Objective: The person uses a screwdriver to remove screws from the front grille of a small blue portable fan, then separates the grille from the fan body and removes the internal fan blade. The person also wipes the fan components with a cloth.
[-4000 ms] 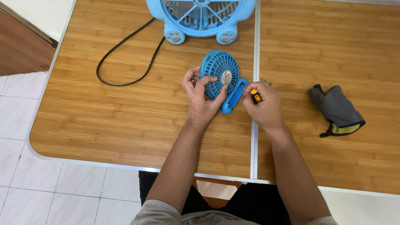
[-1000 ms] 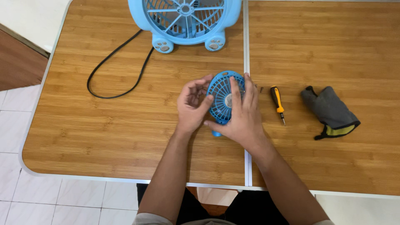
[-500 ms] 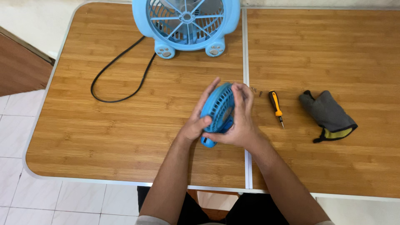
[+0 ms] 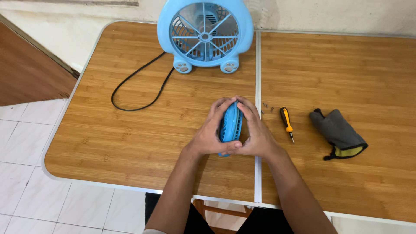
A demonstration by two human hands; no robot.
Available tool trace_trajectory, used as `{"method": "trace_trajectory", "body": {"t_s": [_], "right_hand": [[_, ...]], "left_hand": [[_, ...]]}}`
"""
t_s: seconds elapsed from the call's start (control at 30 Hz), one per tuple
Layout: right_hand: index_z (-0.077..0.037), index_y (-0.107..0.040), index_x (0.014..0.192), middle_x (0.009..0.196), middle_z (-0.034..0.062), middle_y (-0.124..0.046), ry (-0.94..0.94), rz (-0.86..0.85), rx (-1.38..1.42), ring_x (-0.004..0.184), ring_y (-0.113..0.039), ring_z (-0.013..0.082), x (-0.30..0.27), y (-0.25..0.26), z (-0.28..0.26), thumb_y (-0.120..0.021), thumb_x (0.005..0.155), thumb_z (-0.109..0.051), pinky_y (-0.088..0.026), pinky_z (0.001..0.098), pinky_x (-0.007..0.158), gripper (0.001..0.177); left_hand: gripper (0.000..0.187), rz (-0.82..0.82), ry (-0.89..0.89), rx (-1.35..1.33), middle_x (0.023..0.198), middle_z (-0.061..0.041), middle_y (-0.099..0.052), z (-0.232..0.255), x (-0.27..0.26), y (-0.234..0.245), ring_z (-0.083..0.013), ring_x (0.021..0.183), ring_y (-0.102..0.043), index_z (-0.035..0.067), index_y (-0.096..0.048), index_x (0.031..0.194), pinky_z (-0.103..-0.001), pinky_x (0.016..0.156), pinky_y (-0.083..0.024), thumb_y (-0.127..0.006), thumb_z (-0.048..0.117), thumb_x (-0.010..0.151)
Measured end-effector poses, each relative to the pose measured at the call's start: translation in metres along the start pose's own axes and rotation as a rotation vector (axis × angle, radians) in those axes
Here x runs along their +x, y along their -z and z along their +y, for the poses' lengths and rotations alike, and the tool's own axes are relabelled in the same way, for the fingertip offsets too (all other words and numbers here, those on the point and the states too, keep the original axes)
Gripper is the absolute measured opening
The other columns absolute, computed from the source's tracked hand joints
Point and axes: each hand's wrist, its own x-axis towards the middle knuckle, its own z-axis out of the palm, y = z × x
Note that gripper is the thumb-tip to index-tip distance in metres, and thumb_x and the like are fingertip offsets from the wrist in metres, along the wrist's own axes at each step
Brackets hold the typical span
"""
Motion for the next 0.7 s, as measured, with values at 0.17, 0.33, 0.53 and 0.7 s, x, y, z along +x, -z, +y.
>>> {"method": "trace_trajectory", "body": {"t_s": [0.17,0.33,0.53,0.7], "right_hand": [[-0.019,-0.024,0.160,0.160,0.0225,-0.031,0.017,0.001,-0.005,0.151,-0.037,0.0431,-0.001,0.001,0.001,-0.102,0.045,-0.054,-0.042,0.0555,0.121,0.143],[-0.021,-0.028,0.157,0.158,0.0209,-0.032,-0.008,0.014,0.000,0.149,-0.038,0.0424,-0.002,0.000,0.004,-0.101,0.043,-0.057,-0.043,0.0562,0.120,0.141],[-0.020,-0.028,0.156,0.158,0.0217,-0.030,-0.013,0.022,-0.035,0.149,-0.037,0.0439,-0.003,0.000,0.009,-0.101,0.043,-0.058,-0.043,0.0574,0.120,0.140],[-0.020,-0.028,0.156,0.156,0.0226,-0.032,-0.018,0.088,-0.111,0.148,-0.039,0.0429,-0.003,-0.005,0.007,-0.100,0.045,-0.061,-0.045,0.0559,0.118,0.138]], "left_hand": [[0.119,0.013,-0.030,-0.012,0.161,-0.025,-0.035,-0.001,-0.001,-0.001,-0.0450,0.154,-0.037,0.013,-0.032,0.165,-0.058,0.125,-0.039,-0.088,0.058,0.070],[0.116,0.040,-0.037,-0.037,0.160,-0.025,-0.035,-0.007,-0.002,-0.006,-0.0447,0.154,-0.038,0.014,-0.033,0.165,-0.058,0.125,-0.040,-0.086,0.059,0.072],[0.114,0.065,-0.011,-0.040,0.160,-0.025,-0.034,-0.013,-0.002,-0.011,-0.0448,0.154,-0.037,0.014,-0.034,0.164,-0.058,0.123,-0.041,-0.081,0.066,0.073],[0.113,0.117,-0.019,-0.071,0.161,-0.025,-0.033,-0.014,-0.002,-0.008,-0.0438,0.156,-0.036,0.011,-0.037,0.163,-0.057,0.127,-0.038,-0.081,0.066,0.074]]}}
